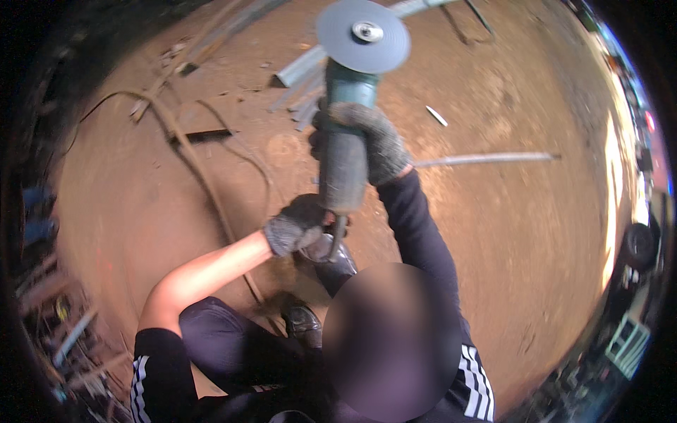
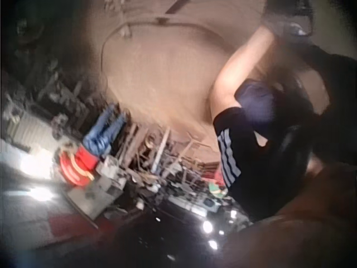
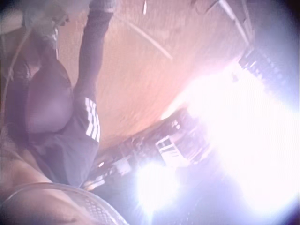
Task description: The person kneels on the ground and uses an angle grinder to cut metal rods into shorter pieces. They repeatedly position the rods, cut them, and set the cut pieces aside on the floor.
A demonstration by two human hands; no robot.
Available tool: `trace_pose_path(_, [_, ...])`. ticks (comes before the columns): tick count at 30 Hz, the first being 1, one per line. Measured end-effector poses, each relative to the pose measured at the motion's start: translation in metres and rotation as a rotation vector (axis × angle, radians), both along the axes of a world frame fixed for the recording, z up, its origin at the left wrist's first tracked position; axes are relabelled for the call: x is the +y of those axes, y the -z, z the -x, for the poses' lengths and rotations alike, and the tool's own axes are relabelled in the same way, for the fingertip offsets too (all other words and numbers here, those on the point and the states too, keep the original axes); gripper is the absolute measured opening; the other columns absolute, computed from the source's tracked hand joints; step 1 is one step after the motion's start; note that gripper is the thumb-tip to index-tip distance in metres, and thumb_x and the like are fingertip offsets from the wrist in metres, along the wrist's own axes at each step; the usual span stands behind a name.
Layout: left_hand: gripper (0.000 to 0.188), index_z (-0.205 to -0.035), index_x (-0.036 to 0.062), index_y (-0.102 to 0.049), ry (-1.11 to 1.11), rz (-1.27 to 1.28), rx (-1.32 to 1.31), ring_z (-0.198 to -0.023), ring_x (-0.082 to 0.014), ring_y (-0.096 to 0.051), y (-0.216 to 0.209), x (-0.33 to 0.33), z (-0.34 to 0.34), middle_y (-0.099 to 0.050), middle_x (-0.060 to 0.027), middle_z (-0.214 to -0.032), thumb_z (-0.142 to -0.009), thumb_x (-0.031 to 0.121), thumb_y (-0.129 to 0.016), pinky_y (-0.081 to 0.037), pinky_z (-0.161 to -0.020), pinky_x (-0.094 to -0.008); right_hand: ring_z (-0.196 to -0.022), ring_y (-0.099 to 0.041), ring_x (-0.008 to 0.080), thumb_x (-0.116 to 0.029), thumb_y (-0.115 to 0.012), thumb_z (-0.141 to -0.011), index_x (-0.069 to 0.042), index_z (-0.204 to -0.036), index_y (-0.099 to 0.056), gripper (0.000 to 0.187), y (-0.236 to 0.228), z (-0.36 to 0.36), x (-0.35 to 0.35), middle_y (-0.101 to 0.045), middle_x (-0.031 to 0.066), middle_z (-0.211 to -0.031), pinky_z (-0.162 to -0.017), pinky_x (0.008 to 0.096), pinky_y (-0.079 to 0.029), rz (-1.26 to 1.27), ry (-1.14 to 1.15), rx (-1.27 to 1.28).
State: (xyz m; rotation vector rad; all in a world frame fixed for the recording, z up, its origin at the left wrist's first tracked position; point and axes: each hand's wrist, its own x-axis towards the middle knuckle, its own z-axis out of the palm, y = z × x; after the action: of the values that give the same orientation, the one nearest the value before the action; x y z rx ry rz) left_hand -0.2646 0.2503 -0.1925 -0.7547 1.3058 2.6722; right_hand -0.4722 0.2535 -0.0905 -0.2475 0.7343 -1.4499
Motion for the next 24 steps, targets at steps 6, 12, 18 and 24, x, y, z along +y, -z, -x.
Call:
trace_pose_path(6, [0.034, -0.123, -0.0018, -0.064, 0.177, 0.126, 0.297, -0.108, -0.0218, -0.067, -0.033, -0.011, 0.014, -0.071, -0.0126, -0.113, -0.094, 0.014, -0.071, -0.056, -0.094, -0.0334, -0.079, -0.071, 0.0284, -0.022, -0.077, -0.077, 0.000, -0.120, -0.056, 0.053, -0.007, -0.044, -0.023, -0.067, 0.0137, -0.096, -0.073, 0.0421, -0.061, 0.046, -0.066, 0.052])
trace_pose_path(12, [0.046, -0.133, -0.0049, -0.055, -0.207, -0.301, 0.092, -0.118, -0.0279, -0.063, -0.012, -0.087, -0.059, -0.062, -0.0190, -0.133, -0.094, 0.019, -0.066, -0.049, -0.106, -0.0453, -0.080, -0.071, 0.0270, -0.018, -0.078, -0.076, 0.002, -0.121, -0.055, 0.054, 0.005, -0.064, -0.043, -0.067, 0.0144, -0.098, -0.073, 0.0428, -0.061, 0.022, -0.135, 0.314])
trace_pose_path(18, [0.064, -0.127, -0.0003, -0.057, -0.176, 0.094, 0.142, -0.110, -0.0233, -0.063, -0.033, -0.115, -0.054, -0.065, -0.0105, -0.122, -0.079, 0.035, -0.080, -0.049, -0.101, -0.0396, -0.073, -0.069, 0.0169, -0.023, -0.076, -0.081, -0.002, -0.092, -0.074, 0.023, 0.038, -0.082, -0.096, -0.071, 0.0066, -0.082, -0.068, 0.0301, -0.055, 0.084, -0.106, 0.582])
trace_pose_path(24, [0.032, -0.092, 0.0074, -0.063, -0.640, 0.284, -0.182, -0.067, -0.0105, -0.060, -0.051, -0.134, -0.058, -0.066, -0.0015, -0.084, -0.076, 0.023, -0.086, -0.049, -0.058, -0.0281, -0.103, -0.066, 0.0206, -0.027, -0.062, -0.094, 0.000, -0.122, -0.068, 0.039, 0.084, -0.106, -0.174, -0.070, 0.0122, -0.117, -0.091, 0.0341, -0.052, 0.130, -0.356, 0.585])
